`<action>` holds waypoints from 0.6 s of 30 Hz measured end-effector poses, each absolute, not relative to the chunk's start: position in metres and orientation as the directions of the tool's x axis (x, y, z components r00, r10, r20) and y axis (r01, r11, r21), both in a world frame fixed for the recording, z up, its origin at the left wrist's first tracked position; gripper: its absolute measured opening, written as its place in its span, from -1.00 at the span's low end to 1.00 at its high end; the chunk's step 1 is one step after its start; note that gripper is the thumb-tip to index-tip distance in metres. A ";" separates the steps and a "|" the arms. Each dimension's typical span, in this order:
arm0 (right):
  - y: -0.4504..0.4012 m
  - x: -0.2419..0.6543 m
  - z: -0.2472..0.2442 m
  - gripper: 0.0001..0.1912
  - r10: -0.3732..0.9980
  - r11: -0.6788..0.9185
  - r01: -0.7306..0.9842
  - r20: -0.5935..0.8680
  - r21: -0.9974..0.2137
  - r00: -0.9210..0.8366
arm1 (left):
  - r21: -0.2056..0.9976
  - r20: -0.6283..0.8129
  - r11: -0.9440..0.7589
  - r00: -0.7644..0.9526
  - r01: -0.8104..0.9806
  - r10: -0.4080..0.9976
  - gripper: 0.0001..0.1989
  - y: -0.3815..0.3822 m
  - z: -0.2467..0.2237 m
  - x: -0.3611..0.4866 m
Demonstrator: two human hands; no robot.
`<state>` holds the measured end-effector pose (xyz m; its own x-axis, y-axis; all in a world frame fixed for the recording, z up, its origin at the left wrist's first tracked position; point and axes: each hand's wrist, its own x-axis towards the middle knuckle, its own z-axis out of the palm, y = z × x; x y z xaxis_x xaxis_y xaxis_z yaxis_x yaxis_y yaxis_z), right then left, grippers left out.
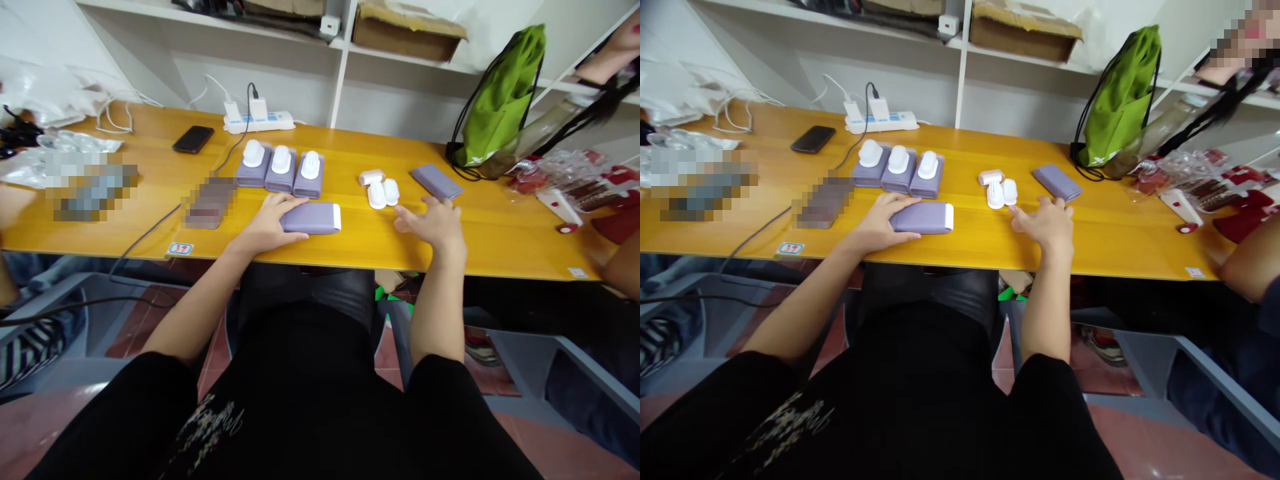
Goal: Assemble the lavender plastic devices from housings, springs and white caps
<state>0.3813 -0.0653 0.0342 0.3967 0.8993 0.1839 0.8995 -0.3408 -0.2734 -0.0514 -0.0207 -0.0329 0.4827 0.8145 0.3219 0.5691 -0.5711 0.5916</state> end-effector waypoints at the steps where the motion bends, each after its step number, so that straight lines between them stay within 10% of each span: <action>1: -0.067 0.388 0.034 0.00 0.899 -0.389 0.888 0.108 -0.245 0.424 | 0.591 0.322 -0.573 0.485 0.567 0.813 -0.04 -0.021 -0.033 -0.051; 6: -0.071 0.397 0.040 -0.30 0.926 -0.372 0.886 -0.049 -0.277 0.373 | 0.587 0.306 -0.572 0.497 0.573 0.812 -0.05 -0.020 -0.032 -0.052; 9: -0.074 0.385 0.045 -0.18 0.978 -0.175 0.849 0.007 -0.498 0.207 | 0.593 0.305 -0.575 0.504 0.564 0.808 -0.04 -0.020 -0.033 -0.052; 13: -0.075 0.348 0.042 0.01 0.984 0.141 0.446 0.077 -0.884 -0.159 | 0.603 0.337 -0.587 0.494 0.540 0.802 -0.04 -0.019 -0.035 -0.052; 18: -0.064 0.314 0.029 -0.08 0.946 0.121 0.194 0.054 -0.974 -0.321 | 0.606 0.368 -0.606 0.494 0.515 0.788 -0.06 -0.019 -0.034 -0.051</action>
